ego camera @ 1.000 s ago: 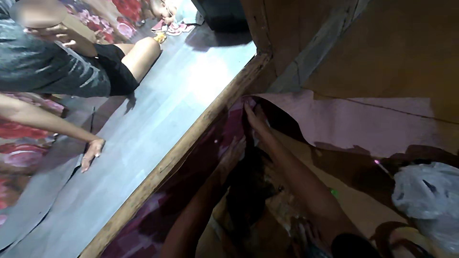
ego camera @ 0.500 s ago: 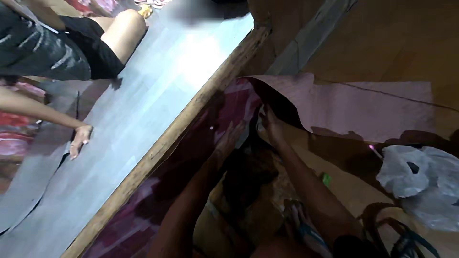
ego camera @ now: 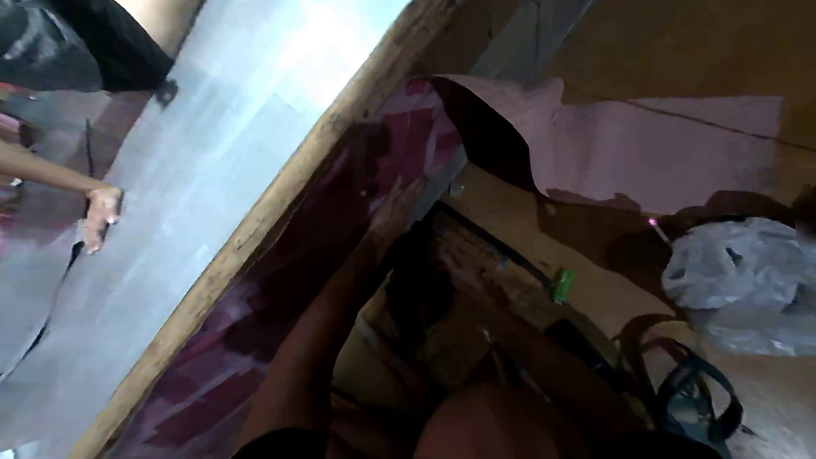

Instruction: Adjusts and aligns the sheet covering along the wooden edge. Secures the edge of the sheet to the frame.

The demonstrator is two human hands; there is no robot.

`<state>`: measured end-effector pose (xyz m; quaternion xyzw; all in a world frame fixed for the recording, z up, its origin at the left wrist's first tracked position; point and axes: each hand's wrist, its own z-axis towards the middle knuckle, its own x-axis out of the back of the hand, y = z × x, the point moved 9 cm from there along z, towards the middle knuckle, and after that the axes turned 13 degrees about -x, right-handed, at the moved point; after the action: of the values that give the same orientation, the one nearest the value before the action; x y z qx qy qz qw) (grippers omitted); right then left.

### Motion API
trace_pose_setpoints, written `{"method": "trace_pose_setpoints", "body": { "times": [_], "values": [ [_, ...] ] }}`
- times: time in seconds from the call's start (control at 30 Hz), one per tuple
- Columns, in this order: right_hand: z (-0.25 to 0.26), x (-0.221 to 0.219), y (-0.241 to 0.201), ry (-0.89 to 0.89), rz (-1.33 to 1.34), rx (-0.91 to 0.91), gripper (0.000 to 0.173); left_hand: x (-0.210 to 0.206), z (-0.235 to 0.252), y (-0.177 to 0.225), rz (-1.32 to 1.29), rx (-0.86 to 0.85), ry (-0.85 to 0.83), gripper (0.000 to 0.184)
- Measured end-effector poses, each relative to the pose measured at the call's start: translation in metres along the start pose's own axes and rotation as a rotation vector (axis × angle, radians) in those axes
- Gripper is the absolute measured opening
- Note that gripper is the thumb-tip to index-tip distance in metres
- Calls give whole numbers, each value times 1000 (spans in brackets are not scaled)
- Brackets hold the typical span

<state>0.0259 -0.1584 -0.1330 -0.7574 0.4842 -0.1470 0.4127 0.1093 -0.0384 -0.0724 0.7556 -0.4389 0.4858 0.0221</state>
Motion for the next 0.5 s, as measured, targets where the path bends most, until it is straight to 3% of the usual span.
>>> {"method": "trace_pose_setpoints", "body": {
  "times": [0.13,0.3,0.4,0.5],
  "values": [
    [-21,-37,22,-227,-122,4,43,-1,5,-4,14,18,-34,56],
    [-53,-41,53,-287,-281,11,44,-1,-16,9,63,-49,221,54],
    [-65,-35,82,-286,-261,-53,43,-9,-56,20,-137,-21,206,52],
    [-65,-41,107,-287,-230,-57,41,-2,-86,24,-327,-4,47,47]
  ]
}}
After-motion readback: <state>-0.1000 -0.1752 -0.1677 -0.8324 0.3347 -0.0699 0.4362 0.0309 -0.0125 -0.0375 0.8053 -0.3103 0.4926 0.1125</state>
